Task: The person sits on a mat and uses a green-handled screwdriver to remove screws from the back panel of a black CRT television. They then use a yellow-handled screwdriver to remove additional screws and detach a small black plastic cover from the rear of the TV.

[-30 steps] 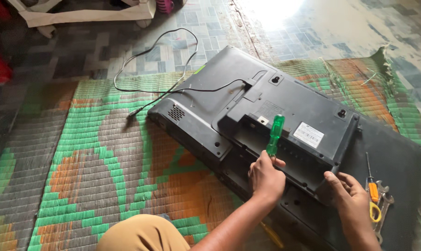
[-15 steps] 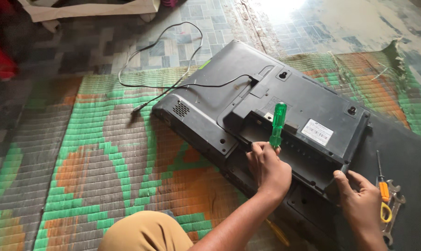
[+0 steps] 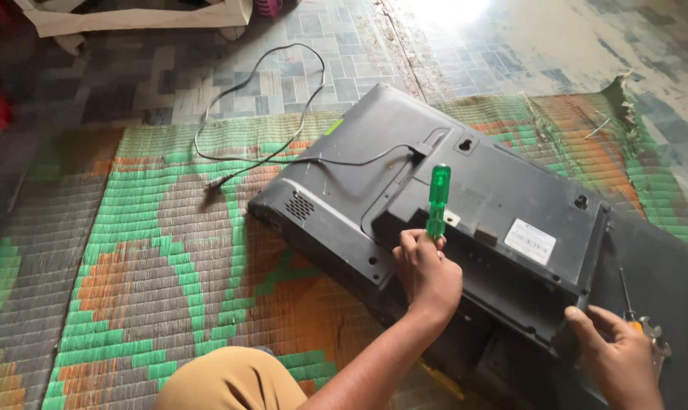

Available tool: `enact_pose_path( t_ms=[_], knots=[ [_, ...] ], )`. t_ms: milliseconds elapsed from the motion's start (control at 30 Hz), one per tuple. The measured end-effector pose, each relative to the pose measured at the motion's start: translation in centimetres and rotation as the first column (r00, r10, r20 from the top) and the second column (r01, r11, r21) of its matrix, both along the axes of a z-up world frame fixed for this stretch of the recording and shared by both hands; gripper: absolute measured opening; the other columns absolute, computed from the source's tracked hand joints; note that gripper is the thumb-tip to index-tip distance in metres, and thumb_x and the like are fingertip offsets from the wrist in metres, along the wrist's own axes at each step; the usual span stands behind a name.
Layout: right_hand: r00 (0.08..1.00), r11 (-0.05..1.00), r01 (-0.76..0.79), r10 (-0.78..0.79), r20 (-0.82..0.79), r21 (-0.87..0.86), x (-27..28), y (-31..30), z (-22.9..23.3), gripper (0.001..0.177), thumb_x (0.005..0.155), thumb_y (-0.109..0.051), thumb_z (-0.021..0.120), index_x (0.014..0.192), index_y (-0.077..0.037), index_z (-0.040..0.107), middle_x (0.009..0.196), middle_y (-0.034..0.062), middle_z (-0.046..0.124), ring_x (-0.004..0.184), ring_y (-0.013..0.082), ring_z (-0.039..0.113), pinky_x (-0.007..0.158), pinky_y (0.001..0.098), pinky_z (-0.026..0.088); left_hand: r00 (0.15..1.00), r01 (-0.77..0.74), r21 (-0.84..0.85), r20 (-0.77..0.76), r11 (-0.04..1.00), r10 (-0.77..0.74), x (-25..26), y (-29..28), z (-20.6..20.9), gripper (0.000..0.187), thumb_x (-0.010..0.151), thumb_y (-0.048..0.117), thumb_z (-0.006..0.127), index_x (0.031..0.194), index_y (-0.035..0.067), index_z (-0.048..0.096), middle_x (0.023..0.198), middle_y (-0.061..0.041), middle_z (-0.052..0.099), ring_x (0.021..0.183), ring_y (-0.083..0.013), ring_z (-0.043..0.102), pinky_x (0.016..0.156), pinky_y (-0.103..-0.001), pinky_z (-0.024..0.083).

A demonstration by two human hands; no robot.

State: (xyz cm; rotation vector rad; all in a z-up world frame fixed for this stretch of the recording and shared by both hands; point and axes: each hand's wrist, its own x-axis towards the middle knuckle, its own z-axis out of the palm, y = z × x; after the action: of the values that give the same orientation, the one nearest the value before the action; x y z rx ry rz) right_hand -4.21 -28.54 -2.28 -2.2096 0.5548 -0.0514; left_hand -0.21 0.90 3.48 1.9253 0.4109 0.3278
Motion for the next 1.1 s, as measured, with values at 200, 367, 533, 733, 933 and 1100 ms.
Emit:
enact_pose_path(
  t_ms=[200, 367, 533, 733, 933, 1100],
  knots=[
    [0.923, 0.766, -0.251, 0.374, 0.093, -0.591, 0.1, -7.2, -5.1, 0.056, 0.079, -0.039, 0.086, 0.122, -0.006, 0.077, 0.096, 0.0153, 0.073, 0.079, 0.0211, 0.072, 0.075, 0.0319, 0.058, 0.999, -0.002, -0.029, -0.051, 1.000, 0.001, 0.2, 0.4, -0.2, 0.019, 0.080, -0.005, 0.054, 0.094, 0.005, 0.061, 0.114, -0.012, 0.055, 0.106, -0.0349, 0.050, 0.093, -0.047, 0.040],
    [0.964, 0.998, -0.034, 0.047, 0.262, -0.055, 1.0, -9.0, -9.5, 0.044, 0.093, -0.029, 0.086, 0.113, 0.009, 0.074, 0.091, 0.0185, 0.076, 0.080, 0.0227, 0.071, 0.088, 0.0385, 0.054, 0.996, -0.057, -0.078, -0.071, 0.995, 0.052, 0.5, 1.3, -0.2, 0.016, 0.082, -0.004, 0.052, 0.093, 0.006, 0.058, 0.112, -0.010, 0.055, 0.104, -0.0333, 0.051, 0.092, -0.047, 0.041],
    [0.905, 0.951, -0.137, 0.234, 0.355, -0.278, 2.4, -10.5, -10.2, 0.035, 0.093, -0.025, 0.086, 0.105, 0.006, 0.075, 0.087, 0.0146, 0.077, 0.081, 0.0205, 0.074, 0.095, 0.0336, 0.056, 0.991, -0.087, -0.126, -0.111, 0.988, 0.073, 0.6, 2.0, 0.5, 0.017, 0.081, -0.005, 0.051, 0.091, 0.007, 0.058, 0.112, -0.009, 0.055, 0.104, -0.0319, 0.052, 0.090, -0.045, 0.043],
    [0.932, 0.984, -0.066, 0.120, 0.341, -0.167, 3.2, -8.9, -9.6, 0.037, 0.095, -0.025, 0.084, 0.111, 0.007, 0.072, 0.092, 0.0167, 0.075, 0.086, 0.0222, 0.073, 0.096, 0.0358, 0.056, 0.980, -0.157, -0.234, -0.157, 0.960, 0.122, 0.9, 3.0, 1.5, 0.016, 0.083, -0.006, 0.048, 0.088, 0.008, 0.052, 0.112, -0.006, 0.053, 0.105, -0.0295, 0.052, 0.089, -0.045, 0.046],
    [0.954, 0.994, -0.009, 0.042, 0.296, -0.113, 3.5, -8.4, -7.4, 0.041, 0.095, -0.025, 0.084, 0.116, 0.007, 0.072, 0.097, 0.0187, 0.075, 0.092, 0.0238, 0.072, 0.098, 0.0379, 0.055, 0.982, -0.179, -0.249, -0.102, 0.952, 0.158, 1.9, 2.4, 0.8, 0.015, 0.082, -0.006, 0.052, 0.088, 0.007, 0.053, 0.112, -0.007, 0.054, 0.107, -0.0304, 0.053, 0.091, -0.045, 0.044],
    [0.954, 0.998, 0.045, -0.030, 0.298, -0.044, 1.1, -9.1, -8.1, 0.044, 0.095, -0.025, 0.084, 0.121, 0.008, 0.071, 0.102, 0.0204, 0.075, 0.097, 0.0252, 0.072, 0.099, 0.0397, 0.054, 0.974, -0.210, -0.248, 0.028, 0.946, 0.223, 3.4, 2.2, -0.5, 0.014, 0.082, -0.008, 0.053, 0.088, 0.005, 0.055, 0.109, -0.010, 0.057, 0.107, -0.0320, 0.054, 0.091, -0.045, 0.045]
  ],
)
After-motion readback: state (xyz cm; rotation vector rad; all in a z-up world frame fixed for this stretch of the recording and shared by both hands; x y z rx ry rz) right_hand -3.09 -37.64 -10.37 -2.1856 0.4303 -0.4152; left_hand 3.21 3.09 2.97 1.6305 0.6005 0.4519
